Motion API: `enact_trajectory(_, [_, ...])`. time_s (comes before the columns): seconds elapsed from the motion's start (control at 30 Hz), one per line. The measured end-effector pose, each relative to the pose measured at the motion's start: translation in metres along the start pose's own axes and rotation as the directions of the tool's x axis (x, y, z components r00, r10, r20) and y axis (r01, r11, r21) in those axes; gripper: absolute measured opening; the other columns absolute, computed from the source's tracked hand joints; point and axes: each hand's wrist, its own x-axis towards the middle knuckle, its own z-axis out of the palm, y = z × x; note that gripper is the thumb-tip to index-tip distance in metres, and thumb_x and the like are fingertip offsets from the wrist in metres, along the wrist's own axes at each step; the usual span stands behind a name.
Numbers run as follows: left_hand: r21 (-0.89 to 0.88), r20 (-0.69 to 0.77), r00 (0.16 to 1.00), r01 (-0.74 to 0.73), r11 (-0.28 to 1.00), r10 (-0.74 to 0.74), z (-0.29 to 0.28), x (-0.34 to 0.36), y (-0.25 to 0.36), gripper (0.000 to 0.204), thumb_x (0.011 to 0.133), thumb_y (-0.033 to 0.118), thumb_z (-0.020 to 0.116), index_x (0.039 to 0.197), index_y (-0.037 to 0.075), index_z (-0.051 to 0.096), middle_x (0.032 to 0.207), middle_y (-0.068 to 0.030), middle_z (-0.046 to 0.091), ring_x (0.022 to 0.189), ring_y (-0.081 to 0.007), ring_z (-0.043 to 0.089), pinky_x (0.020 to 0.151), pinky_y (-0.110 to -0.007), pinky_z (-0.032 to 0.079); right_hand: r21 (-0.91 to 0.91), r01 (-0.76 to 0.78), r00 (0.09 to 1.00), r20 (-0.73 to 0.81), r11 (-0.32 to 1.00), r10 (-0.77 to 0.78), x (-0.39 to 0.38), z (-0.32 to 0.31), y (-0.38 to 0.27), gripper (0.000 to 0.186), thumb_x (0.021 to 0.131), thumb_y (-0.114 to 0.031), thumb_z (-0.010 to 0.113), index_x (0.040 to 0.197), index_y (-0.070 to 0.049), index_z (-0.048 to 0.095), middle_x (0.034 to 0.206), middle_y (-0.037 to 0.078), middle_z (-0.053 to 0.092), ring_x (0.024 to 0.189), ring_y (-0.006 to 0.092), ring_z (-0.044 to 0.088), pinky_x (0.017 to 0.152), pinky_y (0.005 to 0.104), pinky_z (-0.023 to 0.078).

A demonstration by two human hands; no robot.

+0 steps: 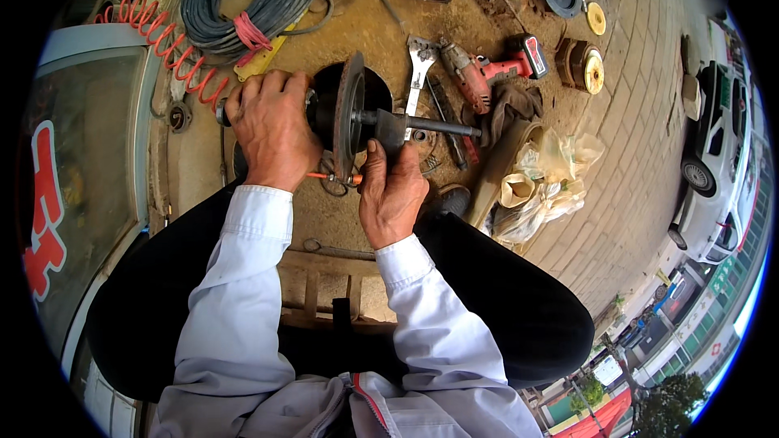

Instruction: The person is sitting on the ground and using a wrench to tighten a bolt on a mechanical part. They repeatedly adjust the wrench and the part, ensuring the bolt is securely fastened.

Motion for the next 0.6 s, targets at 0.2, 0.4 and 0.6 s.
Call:
enact_trajectory(0.2, [-0.008, -0.012, 1.0, -0.014, 1.0, 0.014, -0.001, 0.001, 0.003, 0.053, 0.058, 0.002, 0.082, 0.108, 0.014, 0.07, 0.107, -0.0063, 0.064, 0.11, -0.0299, 0.058, 0.103, -0.046, 0.037, 0.053, 0.088, 0.993, -0.085, 0.995, -0.083, 0.002, 0.003, 0.0, 0.012, 0.106, -0.012, 0.061, 0.109, 0.0, 0.061, 0.071, -0.001, 0.059, 0.059, 0.0056, 0.05, 0.051, 0.0247, 0.042])
enact_trajectory(0.4, [-0.006, -0.008, 1.0, -0.001, 1.0, 0.001, -0.003, 0.002, 0.001, 0.051, 0.058, 0.002, 0.081, 0.107, 0.013, 0.07, 0.106, -0.0058, 0.064, 0.109, -0.0297, 0.058, 0.102, -0.046, 0.037, 0.078, 0.048, 0.998, 0.025, 0.996, -0.05, 0.003, -0.002, -0.002, 0.012, 0.106, -0.012, 0.061, 0.109, -0.001, 0.062, 0.077, 0.0, 0.063, 0.063, 0.0073, 0.055, 0.055, 0.0254, 0.047])
enact_trajectory(0.6, [-0.01, -0.025, 1.0, -0.013, 1.0, 0.013, 0.0, 0.002, 0.002, 0.051, 0.058, 0.002, 0.081, 0.106, 0.013, 0.07, 0.106, -0.0058, 0.064, 0.108, -0.0297, 0.059, 0.102, -0.046, 0.037, 0.107, 0.125, 0.992, -0.035, 0.986, -0.122, 0.002, 0.007, 0.009, 0.017, 0.105, -0.011, 0.062, 0.117, 0.002, 0.063, 0.085, 0.002, 0.066, 0.071, 0.0079, 0.056, 0.062, 0.026, 0.048])
